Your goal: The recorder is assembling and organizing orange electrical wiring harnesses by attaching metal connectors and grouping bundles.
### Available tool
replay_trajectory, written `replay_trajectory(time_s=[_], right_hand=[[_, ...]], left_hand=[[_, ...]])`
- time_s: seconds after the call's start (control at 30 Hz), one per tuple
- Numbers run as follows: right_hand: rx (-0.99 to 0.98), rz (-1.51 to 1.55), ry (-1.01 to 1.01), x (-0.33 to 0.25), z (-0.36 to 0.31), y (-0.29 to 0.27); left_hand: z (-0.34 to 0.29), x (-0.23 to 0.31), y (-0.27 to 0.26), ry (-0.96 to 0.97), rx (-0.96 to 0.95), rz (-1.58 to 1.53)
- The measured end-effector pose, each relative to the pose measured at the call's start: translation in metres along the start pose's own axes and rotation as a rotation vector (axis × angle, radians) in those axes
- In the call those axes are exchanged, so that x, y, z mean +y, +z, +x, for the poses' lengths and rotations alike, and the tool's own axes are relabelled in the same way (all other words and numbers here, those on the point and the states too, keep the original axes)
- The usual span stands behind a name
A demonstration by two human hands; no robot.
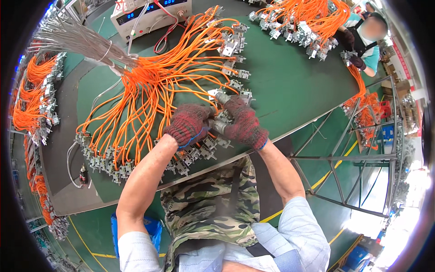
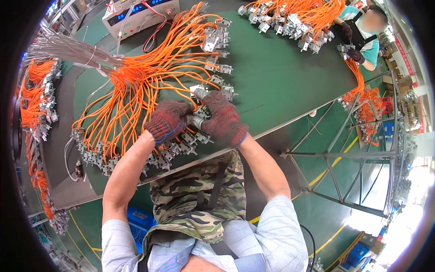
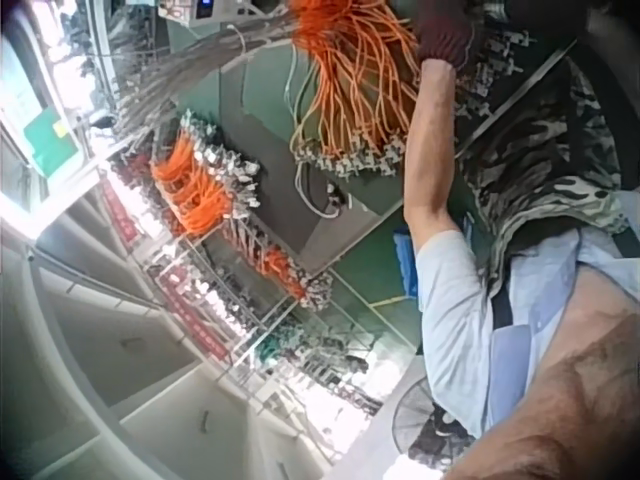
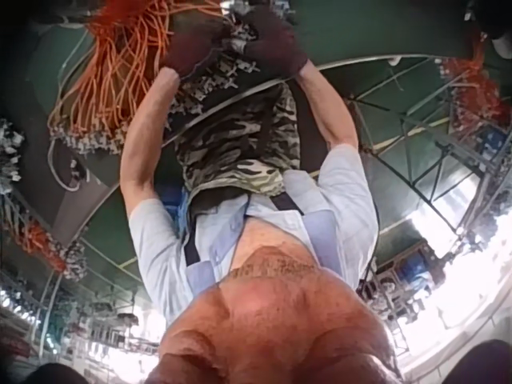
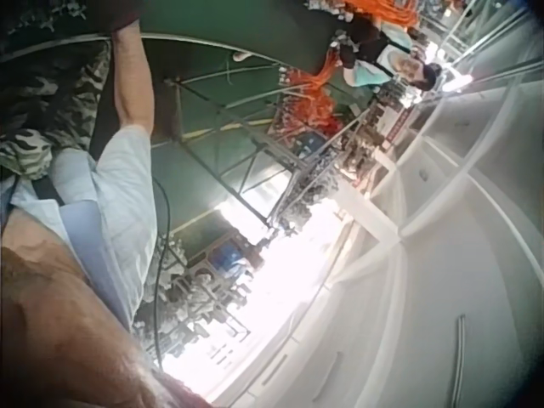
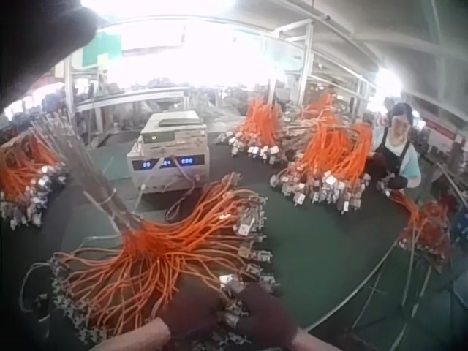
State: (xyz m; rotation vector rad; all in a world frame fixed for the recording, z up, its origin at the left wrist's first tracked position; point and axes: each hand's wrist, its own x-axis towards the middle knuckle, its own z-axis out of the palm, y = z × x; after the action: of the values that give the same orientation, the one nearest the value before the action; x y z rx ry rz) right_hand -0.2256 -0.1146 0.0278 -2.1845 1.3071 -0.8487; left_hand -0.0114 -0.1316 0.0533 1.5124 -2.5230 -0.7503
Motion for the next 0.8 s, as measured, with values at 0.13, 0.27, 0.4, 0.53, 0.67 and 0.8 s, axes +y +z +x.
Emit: replay_trajectory(time_s=[0.13,0.27,0.4,0.53,0.67,0.8], right_hand=[[-0.156,-0.19,-0.185,0.009,0.014,-0.022],[-0.468,-0.528,-0.169,0.011,0.027,-0.015],[-0.573,-0.533,-0.156,-0.006,0.016,-0.011],[-0.472,-0.304,-0.202,0.014,0.011,-0.012],[-0.342,0.243,-0.057,0.001,-0.003,-0.034],[-0.229,0.264,0.025,0.001,-0.022,-0.034]], left_hand=[[-0.012,-0.009,0.003,0.025,0.248,-0.314],[-0.014,-0.005,-0.001,-0.393,0.332,-0.973],[0.012,0.002,-0.026,0.167,0.609,-0.112],[0.054,0.01,-0.024,0.161,0.133,0.316],[0.069,0.01,-0.032,0.118,0.015,0.412],[0.077,-0.007,-0.018,0.202,0.077,0.427]])
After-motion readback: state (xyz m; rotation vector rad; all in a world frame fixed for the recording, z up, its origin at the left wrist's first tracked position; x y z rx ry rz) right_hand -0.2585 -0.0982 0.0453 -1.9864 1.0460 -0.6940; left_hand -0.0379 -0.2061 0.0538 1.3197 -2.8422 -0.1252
